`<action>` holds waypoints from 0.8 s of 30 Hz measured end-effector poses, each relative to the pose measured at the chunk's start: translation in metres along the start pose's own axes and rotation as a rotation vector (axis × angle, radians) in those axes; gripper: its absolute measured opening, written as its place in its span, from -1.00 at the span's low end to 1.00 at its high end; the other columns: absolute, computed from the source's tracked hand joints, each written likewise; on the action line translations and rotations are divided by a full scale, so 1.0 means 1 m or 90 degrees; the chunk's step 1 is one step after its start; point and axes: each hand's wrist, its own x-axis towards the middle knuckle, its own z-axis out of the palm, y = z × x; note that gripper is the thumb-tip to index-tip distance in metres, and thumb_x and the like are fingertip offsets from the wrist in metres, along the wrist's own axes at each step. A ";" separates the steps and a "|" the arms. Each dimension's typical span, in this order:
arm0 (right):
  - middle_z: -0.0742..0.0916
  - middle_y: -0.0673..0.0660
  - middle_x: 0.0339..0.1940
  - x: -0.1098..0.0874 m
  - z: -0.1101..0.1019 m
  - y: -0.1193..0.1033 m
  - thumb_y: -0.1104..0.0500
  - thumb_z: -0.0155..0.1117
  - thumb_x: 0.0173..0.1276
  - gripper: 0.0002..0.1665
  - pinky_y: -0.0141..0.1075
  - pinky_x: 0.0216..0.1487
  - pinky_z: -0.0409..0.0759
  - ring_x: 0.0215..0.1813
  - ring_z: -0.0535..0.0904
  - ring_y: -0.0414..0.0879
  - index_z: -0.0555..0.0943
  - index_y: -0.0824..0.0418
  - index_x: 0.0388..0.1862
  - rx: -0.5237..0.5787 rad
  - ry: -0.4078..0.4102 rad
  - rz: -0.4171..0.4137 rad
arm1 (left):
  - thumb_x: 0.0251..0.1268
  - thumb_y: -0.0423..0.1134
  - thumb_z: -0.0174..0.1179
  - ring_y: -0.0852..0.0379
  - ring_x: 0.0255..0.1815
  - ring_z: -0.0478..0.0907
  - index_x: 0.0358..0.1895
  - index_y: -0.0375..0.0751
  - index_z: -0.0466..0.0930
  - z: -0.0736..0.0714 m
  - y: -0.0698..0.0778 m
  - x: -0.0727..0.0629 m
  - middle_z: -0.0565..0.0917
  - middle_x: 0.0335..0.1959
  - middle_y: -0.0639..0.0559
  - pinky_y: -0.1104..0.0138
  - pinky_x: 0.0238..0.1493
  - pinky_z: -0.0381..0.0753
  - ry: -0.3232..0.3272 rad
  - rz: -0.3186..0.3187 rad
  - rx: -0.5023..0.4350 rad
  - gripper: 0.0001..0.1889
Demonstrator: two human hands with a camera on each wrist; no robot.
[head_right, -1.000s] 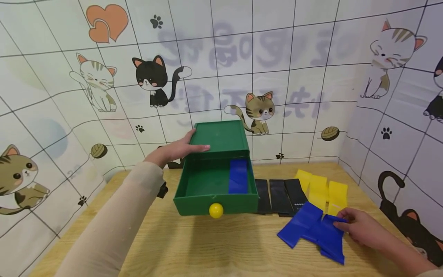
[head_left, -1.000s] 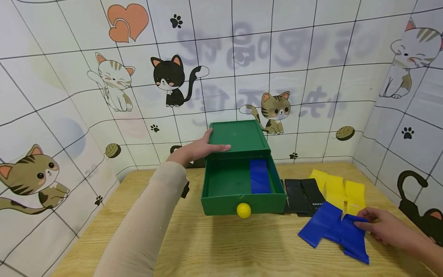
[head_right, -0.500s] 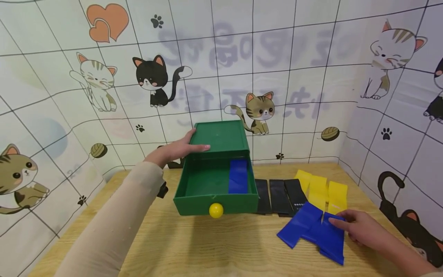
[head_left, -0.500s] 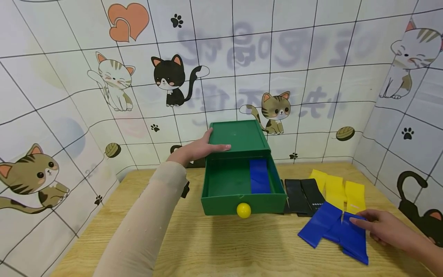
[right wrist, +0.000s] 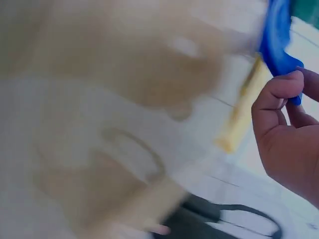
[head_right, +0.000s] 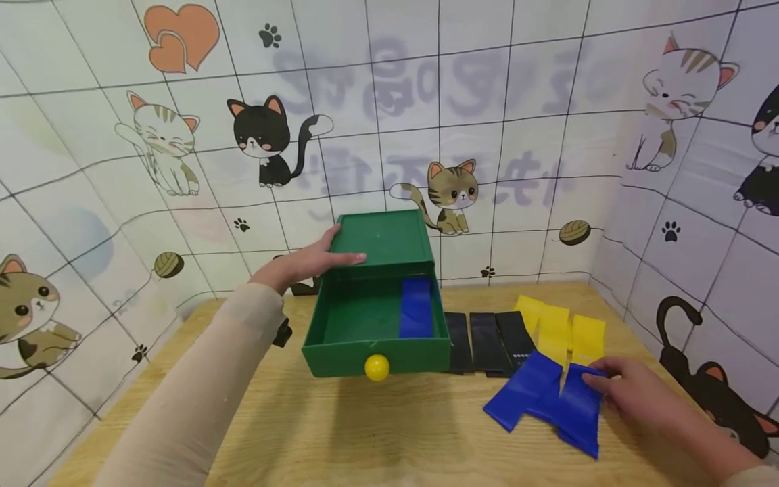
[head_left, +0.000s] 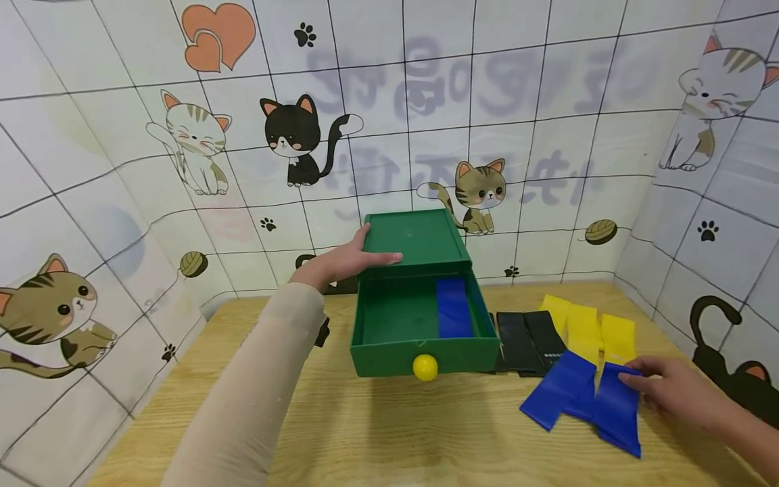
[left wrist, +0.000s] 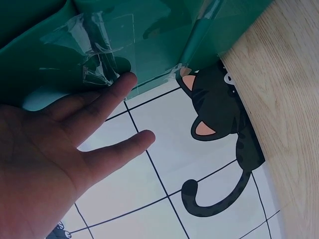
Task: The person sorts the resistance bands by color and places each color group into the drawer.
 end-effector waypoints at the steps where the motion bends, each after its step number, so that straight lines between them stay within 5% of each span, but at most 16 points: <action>1: 0.56 0.03 -0.40 -0.001 -0.004 -0.007 0.02 0.16 0.70 -0.53 -0.29 -0.47 0.50 -0.50 0.48 -0.14 0.57 0.45 0.17 -0.009 0.005 -0.011 | 0.21 0.56 0.26 -0.18 0.82 -0.15 0.75 0.31 -0.56 -0.001 0.000 -0.001 -0.30 0.83 -0.02 -0.25 0.72 0.06 0.000 0.000 0.000 0.33; 10: 0.54 0.03 -0.51 -0.025 -0.046 -0.095 -0.03 0.11 0.74 -0.49 -0.26 -0.47 0.33 -0.49 0.43 -0.11 0.48 0.41 0.26 -0.076 0.100 -0.080 | 0.22 0.54 0.26 -0.17 0.82 -0.14 0.75 0.30 -0.55 -0.001 -0.001 -0.003 -0.29 0.83 0.00 -0.25 0.72 0.06 0.004 0.004 -0.005 0.32; 24: 0.56 0.06 -0.47 -0.049 -0.062 -0.169 -0.02 0.07 0.75 -0.56 -0.23 -0.44 0.36 -0.48 0.47 0.00 0.41 0.28 0.33 -0.042 0.166 -0.167 | 0.23 0.54 0.26 -0.17 0.82 -0.13 0.75 0.30 -0.55 -0.001 -0.001 -0.003 -0.28 0.83 -0.01 -0.24 0.73 0.06 0.005 0.006 -0.002 0.31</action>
